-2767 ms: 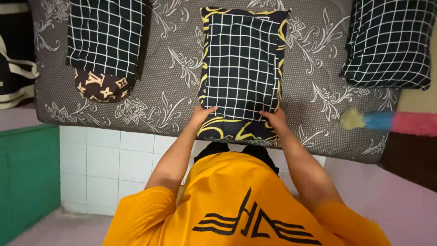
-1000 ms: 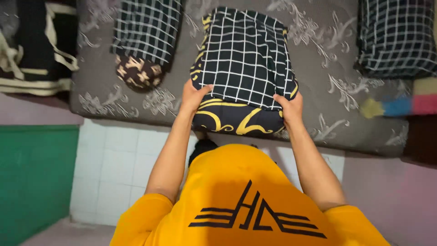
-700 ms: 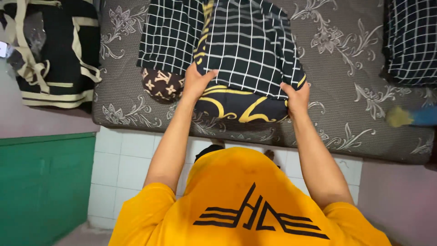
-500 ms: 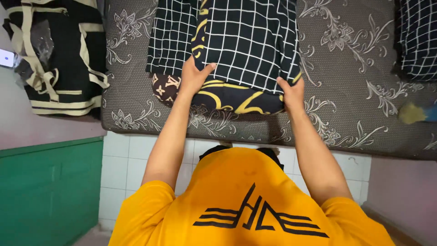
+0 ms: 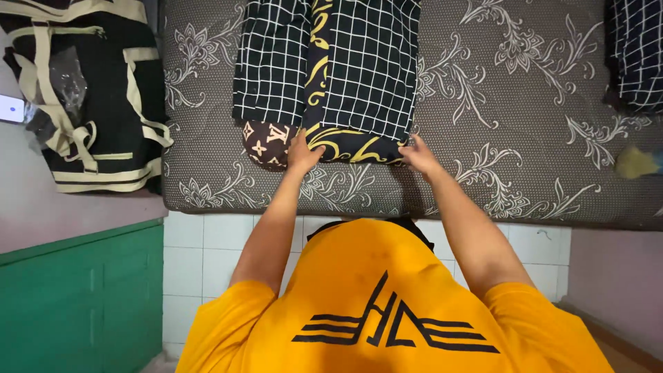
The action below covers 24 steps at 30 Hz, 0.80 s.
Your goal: Changing the cases of pillows and a bolster on a bed.
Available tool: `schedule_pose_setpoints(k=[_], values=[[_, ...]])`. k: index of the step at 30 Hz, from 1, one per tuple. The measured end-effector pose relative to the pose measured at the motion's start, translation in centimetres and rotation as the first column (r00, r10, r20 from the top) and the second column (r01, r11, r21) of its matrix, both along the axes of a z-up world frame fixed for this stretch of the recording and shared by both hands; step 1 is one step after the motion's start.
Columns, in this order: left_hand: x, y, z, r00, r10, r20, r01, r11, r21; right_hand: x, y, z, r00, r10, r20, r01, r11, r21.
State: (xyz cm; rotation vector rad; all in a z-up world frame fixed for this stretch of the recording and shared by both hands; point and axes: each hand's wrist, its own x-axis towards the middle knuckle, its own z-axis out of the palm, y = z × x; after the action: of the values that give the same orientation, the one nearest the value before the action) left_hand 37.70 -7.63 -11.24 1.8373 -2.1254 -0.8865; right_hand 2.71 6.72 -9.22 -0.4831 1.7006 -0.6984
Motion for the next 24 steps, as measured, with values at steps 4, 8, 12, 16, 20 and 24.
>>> schedule_pose_setpoints(k=[4, 8, 12, 16, 20, 24], values=[[-0.5, -0.1, 1.9, 0.986, 0.026, -0.165, -0.034, 0.999, -0.042, -0.3, -0.7, -2.0, 0.996, -0.075, 0.042, 0.081, 0.983, -0.163], [-1.9, 0.4, 6.7, 0.957, 0.040, -0.286, -0.049, 0.998, -0.025, 0.7, -1.2, 2.4, 0.983, -0.124, 0.133, 0.161, 0.932, -0.326], [-2.9, 0.9, 8.0, 0.806, 0.108, -0.582, -0.065, 0.993, 0.094, 1.0, -1.3, 6.8, 0.970, -0.140, 0.201, 0.212, 0.890, -0.402], [-3.8, 1.5, 7.2, 0.642, 0.145, -0.753, -0.018, 0.985, 0.174, 0.8, -0.4, 9.4, 0.961, -0.162, 0.225, 0.250, 0.856, -0.452], [-5.9, 3.9, 10.5, 0.618, 0.068, -0.783, 0.061, 0.989, 0.134, 0.0, 1.5, 11.4, 0.949, -0.171, 0.266, 0.286, 0.823, -0.491], [-7.7, 6.3, 13.3, 0.618, -0.046, -0.785, 0.154, 0.986, 0.064, -0.8, 3.7, 12.2, 0.938, -0.197, 0.286, 0.325, 0.789, -0.521]])
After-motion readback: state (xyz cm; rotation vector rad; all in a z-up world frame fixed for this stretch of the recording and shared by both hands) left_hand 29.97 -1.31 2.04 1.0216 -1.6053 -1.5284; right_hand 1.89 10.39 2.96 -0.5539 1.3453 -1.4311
